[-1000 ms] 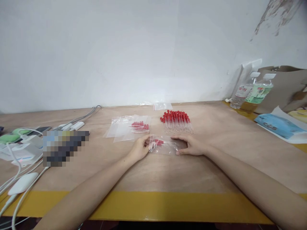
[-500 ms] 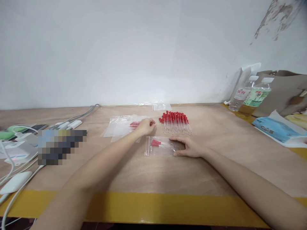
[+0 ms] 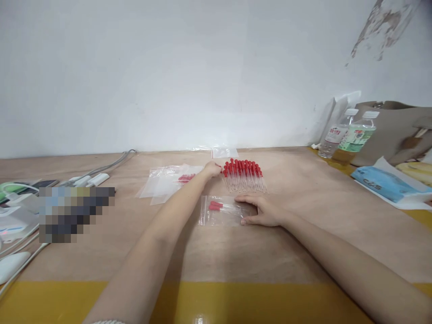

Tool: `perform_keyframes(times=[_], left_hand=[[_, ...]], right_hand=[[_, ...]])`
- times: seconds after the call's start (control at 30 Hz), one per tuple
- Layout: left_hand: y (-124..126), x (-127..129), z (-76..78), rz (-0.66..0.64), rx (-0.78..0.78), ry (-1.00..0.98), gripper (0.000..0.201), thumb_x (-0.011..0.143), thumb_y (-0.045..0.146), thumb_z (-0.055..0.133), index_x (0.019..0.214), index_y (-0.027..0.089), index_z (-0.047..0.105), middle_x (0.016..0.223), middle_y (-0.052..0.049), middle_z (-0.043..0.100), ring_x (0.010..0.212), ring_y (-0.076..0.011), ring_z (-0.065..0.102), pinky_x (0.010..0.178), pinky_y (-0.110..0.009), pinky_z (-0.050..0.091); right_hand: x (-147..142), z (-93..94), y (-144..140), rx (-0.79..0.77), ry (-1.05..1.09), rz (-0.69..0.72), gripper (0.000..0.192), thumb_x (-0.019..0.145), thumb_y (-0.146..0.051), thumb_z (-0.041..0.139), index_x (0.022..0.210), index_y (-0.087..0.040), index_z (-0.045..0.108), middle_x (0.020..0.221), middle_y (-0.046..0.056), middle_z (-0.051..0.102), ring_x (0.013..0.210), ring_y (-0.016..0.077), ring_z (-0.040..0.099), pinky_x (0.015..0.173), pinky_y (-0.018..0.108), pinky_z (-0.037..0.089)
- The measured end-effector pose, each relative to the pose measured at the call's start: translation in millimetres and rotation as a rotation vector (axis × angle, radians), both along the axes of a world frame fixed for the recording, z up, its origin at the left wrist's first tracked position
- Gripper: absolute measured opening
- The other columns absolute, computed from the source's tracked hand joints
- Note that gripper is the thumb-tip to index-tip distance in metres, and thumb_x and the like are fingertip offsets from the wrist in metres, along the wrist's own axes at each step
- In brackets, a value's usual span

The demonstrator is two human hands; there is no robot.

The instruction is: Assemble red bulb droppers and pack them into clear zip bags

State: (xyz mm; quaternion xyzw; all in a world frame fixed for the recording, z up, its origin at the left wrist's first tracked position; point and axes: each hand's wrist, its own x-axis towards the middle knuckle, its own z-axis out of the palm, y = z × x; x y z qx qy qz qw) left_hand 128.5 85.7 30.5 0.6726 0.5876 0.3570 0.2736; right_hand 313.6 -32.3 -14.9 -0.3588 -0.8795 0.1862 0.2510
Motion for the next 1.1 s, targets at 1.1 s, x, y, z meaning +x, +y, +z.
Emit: perform_keyframes(times=[1.1], left_hand=[[-126, -111, -47.6, -0.205, -0.039, -0.348, 0.029, 0.055, 0.028, 0.074, 0.073, 0.014, 0.055, 0.063, 0.001, 0.059, 0.057, -0.0093, 0.054, 0.057, -0.022, 0.045]], right_hand=[[-1, 4.2, -5, -0.025, -0.040, -0.038, 0.066, 0.062, -0.054, 0.064, 0.118, -0.021, 0.051, 0.120, 0.008, 0.053, 0.111, 0.0258, 0.047, 0.093, 0.042, 0.037]])
